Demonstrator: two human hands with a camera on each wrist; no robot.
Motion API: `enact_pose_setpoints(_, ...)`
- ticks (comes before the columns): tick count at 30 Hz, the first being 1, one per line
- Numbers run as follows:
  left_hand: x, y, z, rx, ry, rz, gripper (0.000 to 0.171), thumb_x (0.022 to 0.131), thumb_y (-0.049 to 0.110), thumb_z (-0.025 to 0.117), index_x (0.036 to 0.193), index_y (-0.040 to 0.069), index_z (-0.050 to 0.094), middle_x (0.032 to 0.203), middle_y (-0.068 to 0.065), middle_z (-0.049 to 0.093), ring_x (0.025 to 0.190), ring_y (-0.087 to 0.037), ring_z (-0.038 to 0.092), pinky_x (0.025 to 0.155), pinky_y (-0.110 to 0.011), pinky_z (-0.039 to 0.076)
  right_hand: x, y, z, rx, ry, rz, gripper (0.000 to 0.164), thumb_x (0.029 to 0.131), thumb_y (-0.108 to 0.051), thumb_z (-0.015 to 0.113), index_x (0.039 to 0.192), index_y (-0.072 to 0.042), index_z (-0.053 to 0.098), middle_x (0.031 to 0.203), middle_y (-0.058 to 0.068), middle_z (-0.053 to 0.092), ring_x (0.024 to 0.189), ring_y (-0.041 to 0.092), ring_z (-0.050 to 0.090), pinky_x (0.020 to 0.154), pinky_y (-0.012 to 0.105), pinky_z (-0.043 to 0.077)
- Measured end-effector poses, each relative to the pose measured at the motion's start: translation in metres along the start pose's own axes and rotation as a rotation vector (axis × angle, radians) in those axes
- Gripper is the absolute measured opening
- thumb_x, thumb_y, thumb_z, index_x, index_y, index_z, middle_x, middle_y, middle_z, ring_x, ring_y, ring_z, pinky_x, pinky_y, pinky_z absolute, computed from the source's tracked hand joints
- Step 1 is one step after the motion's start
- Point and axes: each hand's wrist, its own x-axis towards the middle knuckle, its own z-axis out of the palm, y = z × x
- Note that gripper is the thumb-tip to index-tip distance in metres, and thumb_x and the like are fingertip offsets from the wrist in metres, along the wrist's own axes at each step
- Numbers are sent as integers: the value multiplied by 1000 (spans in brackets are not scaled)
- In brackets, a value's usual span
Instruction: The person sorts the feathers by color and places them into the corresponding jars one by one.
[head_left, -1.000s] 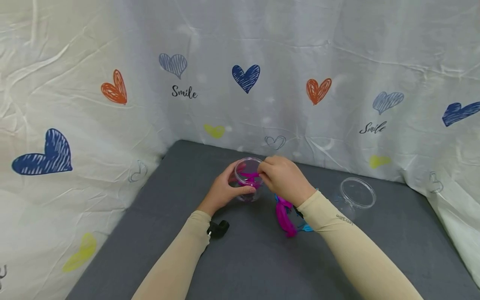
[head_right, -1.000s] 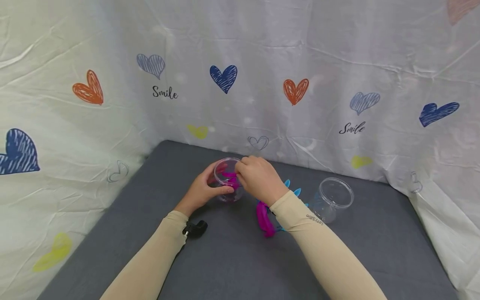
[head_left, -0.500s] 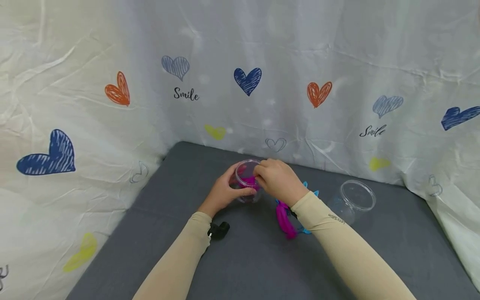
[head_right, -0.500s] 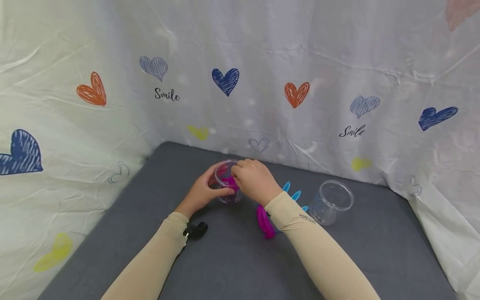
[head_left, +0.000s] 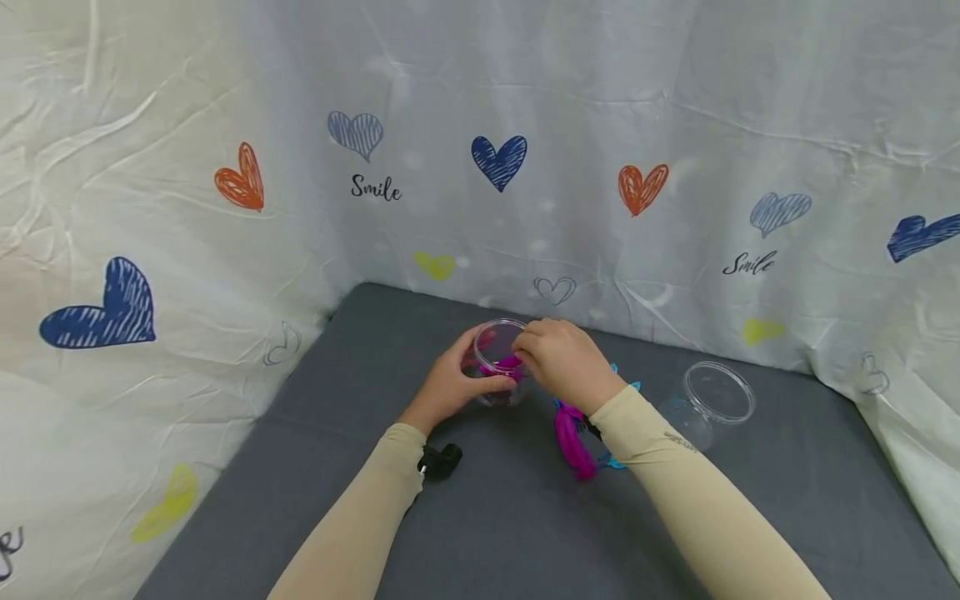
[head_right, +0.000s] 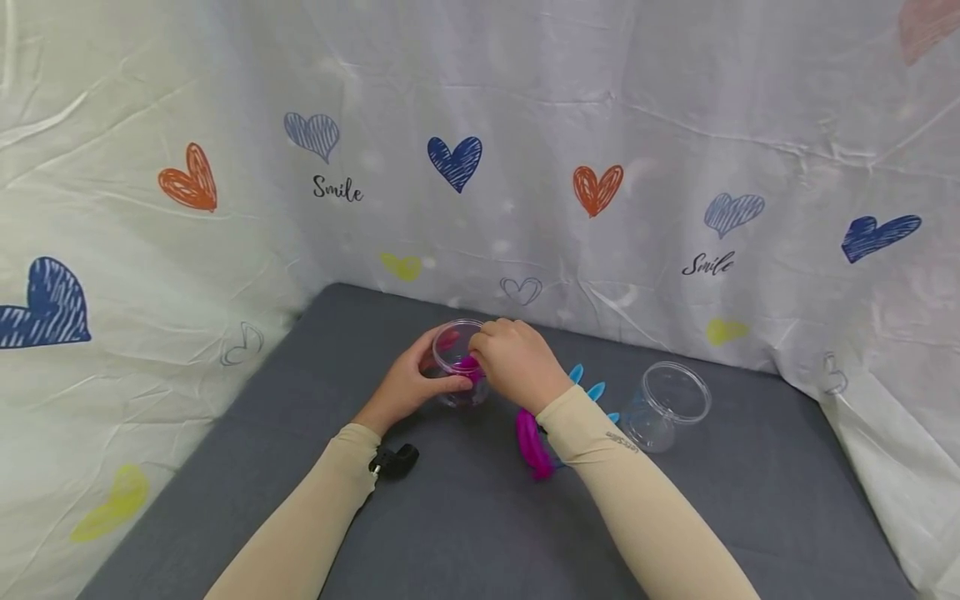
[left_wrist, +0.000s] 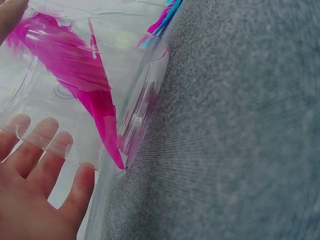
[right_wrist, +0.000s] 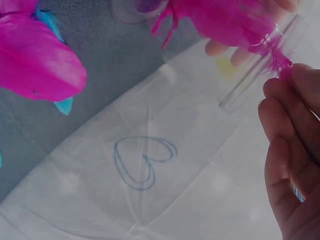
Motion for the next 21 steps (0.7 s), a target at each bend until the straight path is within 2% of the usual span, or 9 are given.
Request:
enact_pose_setpoints(8,-2,-2,-3,-3,5,-6,98,80,57,94,162,47,41,156,-2,61,133,-26,63,110,-55,56,1,0,1,19,24,-19,10,98,-14,81,107,-9,85,98,2,77,90,21,73,86,37,62)
enact_pose_setpoints(15,-2,0,0,-6,-8,-2,98,80,58,93,162,46,41,154,0,61,132,-24,64,110,-55,56,0,0,3,11,-11,-5,12,99,-18,81,108,-11,86,100,1,78,91,21,74,87,39,62)
enact_pose_setpoints(21,-1,2,0,-18,-4,7,99,79,56,95,162,45,42,159,-6,59,134,-27,63,110,-56,55,-8,6,0,14,31,16,10,101,-16,78,105,-9,85,94,2,75,84,20,71,83,38,61)
